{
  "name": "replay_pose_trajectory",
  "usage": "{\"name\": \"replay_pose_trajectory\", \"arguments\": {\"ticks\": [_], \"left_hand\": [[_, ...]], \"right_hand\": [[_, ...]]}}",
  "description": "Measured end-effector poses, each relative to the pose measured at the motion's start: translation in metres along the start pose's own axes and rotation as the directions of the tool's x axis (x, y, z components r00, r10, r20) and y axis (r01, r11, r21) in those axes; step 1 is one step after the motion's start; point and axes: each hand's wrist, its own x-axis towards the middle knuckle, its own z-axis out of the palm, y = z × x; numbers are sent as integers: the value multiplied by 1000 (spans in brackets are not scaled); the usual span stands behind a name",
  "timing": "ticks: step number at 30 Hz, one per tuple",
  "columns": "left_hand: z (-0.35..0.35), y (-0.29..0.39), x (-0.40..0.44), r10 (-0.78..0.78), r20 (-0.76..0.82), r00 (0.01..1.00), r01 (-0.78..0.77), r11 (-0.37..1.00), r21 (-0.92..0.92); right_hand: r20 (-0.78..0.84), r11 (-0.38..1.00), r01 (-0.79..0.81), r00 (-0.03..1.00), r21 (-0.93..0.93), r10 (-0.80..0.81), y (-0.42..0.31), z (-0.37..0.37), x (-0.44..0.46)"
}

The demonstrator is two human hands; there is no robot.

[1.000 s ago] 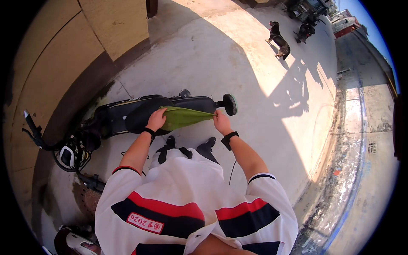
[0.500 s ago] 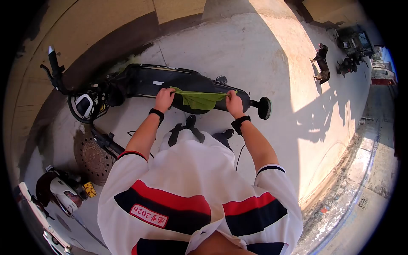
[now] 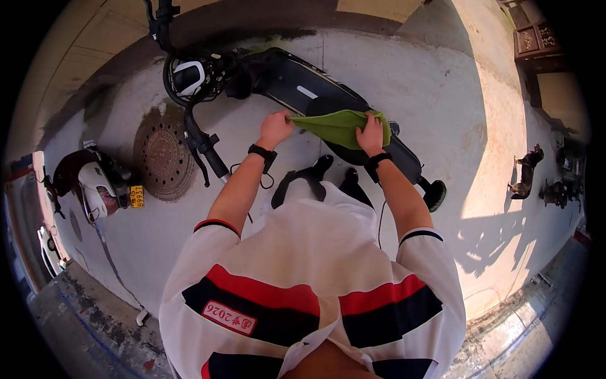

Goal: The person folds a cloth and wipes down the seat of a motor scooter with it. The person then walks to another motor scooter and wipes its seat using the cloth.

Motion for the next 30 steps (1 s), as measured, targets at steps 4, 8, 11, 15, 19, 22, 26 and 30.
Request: {"name": "replay_pose_trajectory", "arguments": {"ticks": [4,8,11,15,19,22,26,30], "left_hand": [[-21,15,-22,12,10,1000,-12,998,-67],[-30,32,-42,100,-24,995,-102,987,-120],[-32,42,-54,142,-6,990,-141,974,-179],[-33,54,-70,194,-58,979,-202,948,-245],[-41,66,-98,189,-108,976,-211,941,-264],[-43,68,-120,175,-111,978,-199,943,-265],[-39,63,-151,140,-174,975,-177,960,-218],[-46,56,-197,82,-275,958,-151,960,-238]], "right_hand": [[108,993,39,993,110,-51,-17,13,14],[183,989,40,981,143,-66,-16,4,9],[254,993,22,966,115,-51,-11,-14,-2],[231,993,89,967,78,-105,1,-25,-18],[238,993,94,965,71,-108,11,-36,-29],[185,988,52,980,142,-79,13,-50,-46],[96,951,7,995,309,-39,16,-63,-75],[65,925,29,996,379,-58,5,-63,-96]]}}
